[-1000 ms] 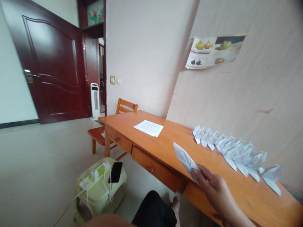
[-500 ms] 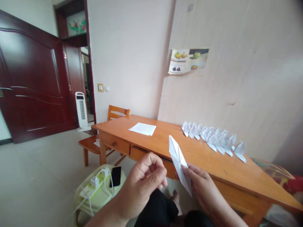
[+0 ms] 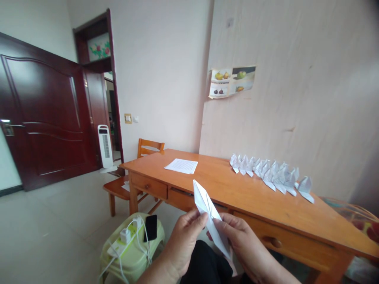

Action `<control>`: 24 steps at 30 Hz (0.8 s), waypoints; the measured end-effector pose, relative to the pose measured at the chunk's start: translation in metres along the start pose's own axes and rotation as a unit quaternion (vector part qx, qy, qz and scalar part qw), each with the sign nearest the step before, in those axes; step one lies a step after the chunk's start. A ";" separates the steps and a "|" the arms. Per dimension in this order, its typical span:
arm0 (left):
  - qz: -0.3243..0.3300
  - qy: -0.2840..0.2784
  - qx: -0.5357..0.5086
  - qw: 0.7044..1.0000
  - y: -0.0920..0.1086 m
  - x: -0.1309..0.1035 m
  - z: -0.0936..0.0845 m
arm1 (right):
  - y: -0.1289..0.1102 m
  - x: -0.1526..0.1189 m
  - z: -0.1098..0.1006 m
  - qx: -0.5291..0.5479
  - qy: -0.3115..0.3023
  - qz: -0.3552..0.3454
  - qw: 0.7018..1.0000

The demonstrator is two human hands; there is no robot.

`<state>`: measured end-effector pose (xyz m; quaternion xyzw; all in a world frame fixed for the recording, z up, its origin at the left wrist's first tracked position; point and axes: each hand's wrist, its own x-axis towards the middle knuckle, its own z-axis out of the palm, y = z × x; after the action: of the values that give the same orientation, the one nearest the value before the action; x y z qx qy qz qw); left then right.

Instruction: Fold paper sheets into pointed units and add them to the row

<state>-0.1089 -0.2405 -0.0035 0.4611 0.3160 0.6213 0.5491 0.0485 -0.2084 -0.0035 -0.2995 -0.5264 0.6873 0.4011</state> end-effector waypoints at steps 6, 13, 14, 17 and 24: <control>-0.018 0.065 0.022 0.997 -0.015 0.004 -0.015 | 0.001 0.000 0.000 -0.107 -0.006 -0.038 0.994; -0.025 0.050 0.043 0.998 -0.013 0.000 -0.011 | 0.013 0.004 -0.006 -0.152 0.050 -0.082 0.984; -0.027 0.045 0.043 0.998 -0.013 -0.001 -0.010 | 0.015 0.005 -0.007 -0.145 0.052 -0.083 0.985; -0.034 0.033 0.029 0.998 -0.014 -0.001 -0.011 | 0.020 0.006 -0.008 -0.142 0.047 -0.090 0.985; -0.036 0.023 0.003 0.999 -0.016 -0.001 -0.012 | 0.019 0.005 -0.006 -0.127 0.043 -0.085 0.987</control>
<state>-0.1136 -0.2369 -0.0220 0.4367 0.3465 0.6105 0.5626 0.0468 -0.2039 -0.0232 -0.3315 -0.6149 0.5647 0.4395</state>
